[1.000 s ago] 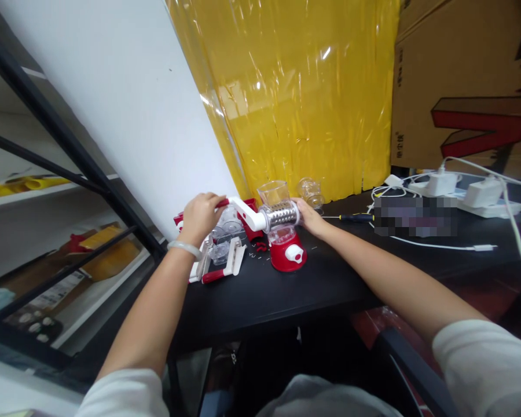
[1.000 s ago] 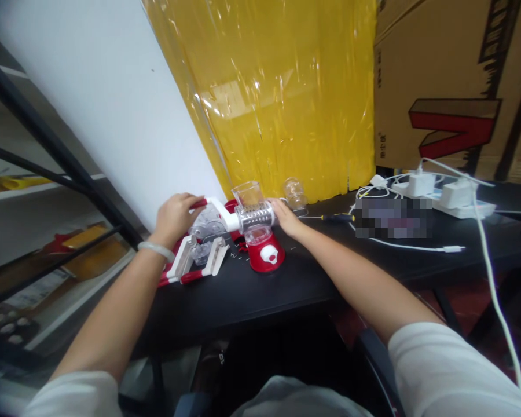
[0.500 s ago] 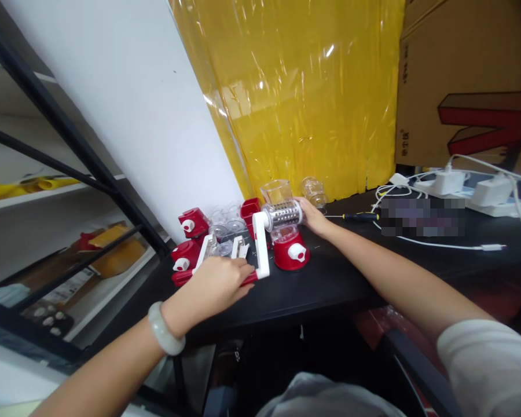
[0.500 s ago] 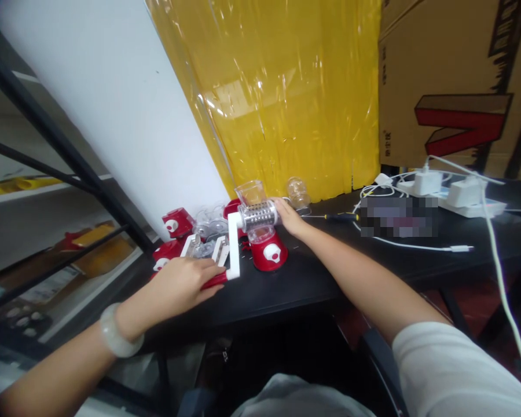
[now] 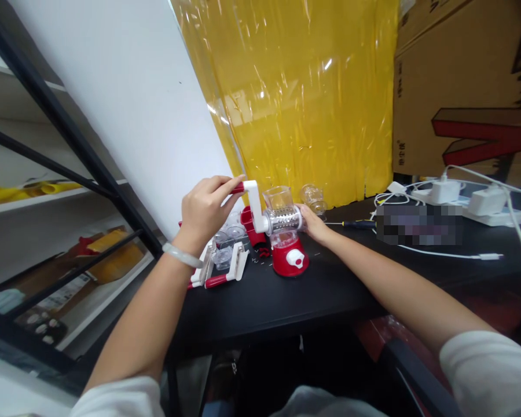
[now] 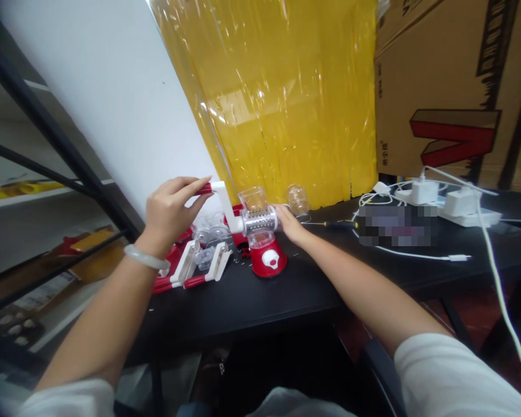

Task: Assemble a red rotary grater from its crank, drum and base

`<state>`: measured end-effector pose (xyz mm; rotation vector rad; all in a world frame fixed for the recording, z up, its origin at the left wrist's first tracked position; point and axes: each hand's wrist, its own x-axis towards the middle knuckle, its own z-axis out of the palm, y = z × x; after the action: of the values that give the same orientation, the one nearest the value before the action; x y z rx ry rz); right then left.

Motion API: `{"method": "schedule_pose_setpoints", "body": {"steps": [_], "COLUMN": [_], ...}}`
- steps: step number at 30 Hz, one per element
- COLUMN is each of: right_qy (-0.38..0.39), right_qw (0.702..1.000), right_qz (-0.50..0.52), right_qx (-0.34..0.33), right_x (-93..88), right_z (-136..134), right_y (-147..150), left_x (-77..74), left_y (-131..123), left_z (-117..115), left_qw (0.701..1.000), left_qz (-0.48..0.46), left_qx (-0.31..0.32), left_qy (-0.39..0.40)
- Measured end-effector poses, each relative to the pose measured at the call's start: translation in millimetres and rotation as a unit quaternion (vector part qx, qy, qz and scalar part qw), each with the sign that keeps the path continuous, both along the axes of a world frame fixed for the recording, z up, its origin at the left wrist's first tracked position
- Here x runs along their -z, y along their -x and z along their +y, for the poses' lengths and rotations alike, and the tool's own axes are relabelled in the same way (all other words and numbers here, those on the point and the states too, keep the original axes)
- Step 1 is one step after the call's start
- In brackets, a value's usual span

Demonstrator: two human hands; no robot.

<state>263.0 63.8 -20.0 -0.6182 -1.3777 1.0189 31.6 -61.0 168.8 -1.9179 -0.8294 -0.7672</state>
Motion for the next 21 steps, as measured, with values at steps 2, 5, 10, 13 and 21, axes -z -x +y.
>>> {"method": "schedule_pose_setpoints", "body": {"steps": [2, 5, 10, 13, 21], "right_qy": [-0.003, -0.004, 0.004, 0.0, -0.058], "right_qw": [1.0, 1.0, 1.0, 1.0, 0.997], "right_qz": [0.001, 0.006, 0.0, -0.007, -0.037], "right_qx": [-0.009, -0.02, -0.024, -0.016, 0.034], "right_x": [-0.5, -2.4, -2.7, -1.1, -6.2], "right_z": [-1, -4, -5, -4, -11], "right_y": [0, 0, 0, 0, -7], "left_x": [3.4, 13.1, 47.1, 69.7, 100.7], "left_y": [11, 32, 56, 60, 49], "left_z": [22, 48, 68, 66, 20], "left_qw": [0.999, 0.996, 0.966, 0.938, 0.905], "left_qz": [-0.036, -0.054, 0.018, 0.084, 0.236], "left_qx": [-0.007, -0.05, -0.17, -0.214, -0.205], "left_qy": [0.006, 0.058, 0.196, 0.261, 0.29]}}
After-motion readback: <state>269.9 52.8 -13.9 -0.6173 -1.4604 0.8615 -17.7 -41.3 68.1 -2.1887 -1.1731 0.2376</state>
